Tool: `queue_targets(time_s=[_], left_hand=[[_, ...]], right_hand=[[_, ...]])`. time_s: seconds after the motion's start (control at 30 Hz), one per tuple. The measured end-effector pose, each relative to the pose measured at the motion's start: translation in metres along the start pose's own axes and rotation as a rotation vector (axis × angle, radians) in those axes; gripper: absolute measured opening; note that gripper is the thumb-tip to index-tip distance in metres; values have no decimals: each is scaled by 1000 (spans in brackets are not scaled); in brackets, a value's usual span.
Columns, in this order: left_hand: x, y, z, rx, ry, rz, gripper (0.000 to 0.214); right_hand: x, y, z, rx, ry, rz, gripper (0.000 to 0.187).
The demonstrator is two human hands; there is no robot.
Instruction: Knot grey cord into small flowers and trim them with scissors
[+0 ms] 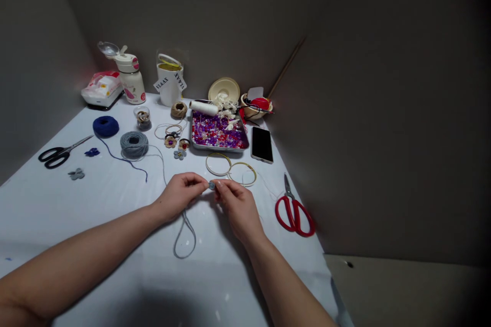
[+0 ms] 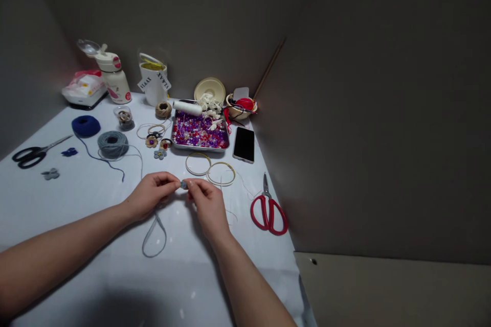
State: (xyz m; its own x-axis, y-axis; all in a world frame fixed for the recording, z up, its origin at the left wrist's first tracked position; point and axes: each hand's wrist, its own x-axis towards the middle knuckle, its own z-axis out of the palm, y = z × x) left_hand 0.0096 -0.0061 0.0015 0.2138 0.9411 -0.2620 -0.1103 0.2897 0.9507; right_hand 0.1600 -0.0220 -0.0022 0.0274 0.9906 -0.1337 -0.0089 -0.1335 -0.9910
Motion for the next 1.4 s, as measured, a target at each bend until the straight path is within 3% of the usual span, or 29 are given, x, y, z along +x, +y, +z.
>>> queue_targets(time_s=[0.1, 0.27, 0.4, 0.53, 0.63, 0.7, 0.8, 0.87, 0.97, 1.1, 1.23, 1.4], left_hand=[[1, 1, -3, -194, -105, -109, 26], [2, 7, -10, -412, -399, -368, 24], [2, 8, -14, -485, -566, -480, 21], [1, 4, -15, -485, -641, -536, 20], [0, 3, -12, -393, -573, -448, 16], [-1, 4, -10, -232, -429, -200, 13], [-3, 7, -8, 159, -137, 282, 11], [-4, 7, -7, 347, -35, 437, 12], [-5, 3, -6, 474, -21, 465, 10], [-5, -3, -5, 528, 3, 481, 10], [-4, -3, -5, 536, 20, 489, 11], [-5, -1, -3, 382, 76, 360, 9]], right_hand=[[3, -1, -5, 23, -45, -4, 28], [3, -5, -12, -5, -185, -125, 16], [0, -9, -11, -2, -318, -213, 8], [-3, -11, -9, -7, -338, -263, 5], [-3, -14, -10, -87, -305, -320, 7], [-3, -15, -13, -198, -247, -370, 8], [-2, -14, -15, -415, -118, -491, 10], [-1, -12, -16, -542, -50, -582, 11], [-1, -8, -14, -671, -20, -654, 11], [-4, -6, -11, -718, -20, -636, 12], [-4, -7, -10, -614, -24, -527, 13], [-4, -10, -8, -469, -32, -384, 14]])
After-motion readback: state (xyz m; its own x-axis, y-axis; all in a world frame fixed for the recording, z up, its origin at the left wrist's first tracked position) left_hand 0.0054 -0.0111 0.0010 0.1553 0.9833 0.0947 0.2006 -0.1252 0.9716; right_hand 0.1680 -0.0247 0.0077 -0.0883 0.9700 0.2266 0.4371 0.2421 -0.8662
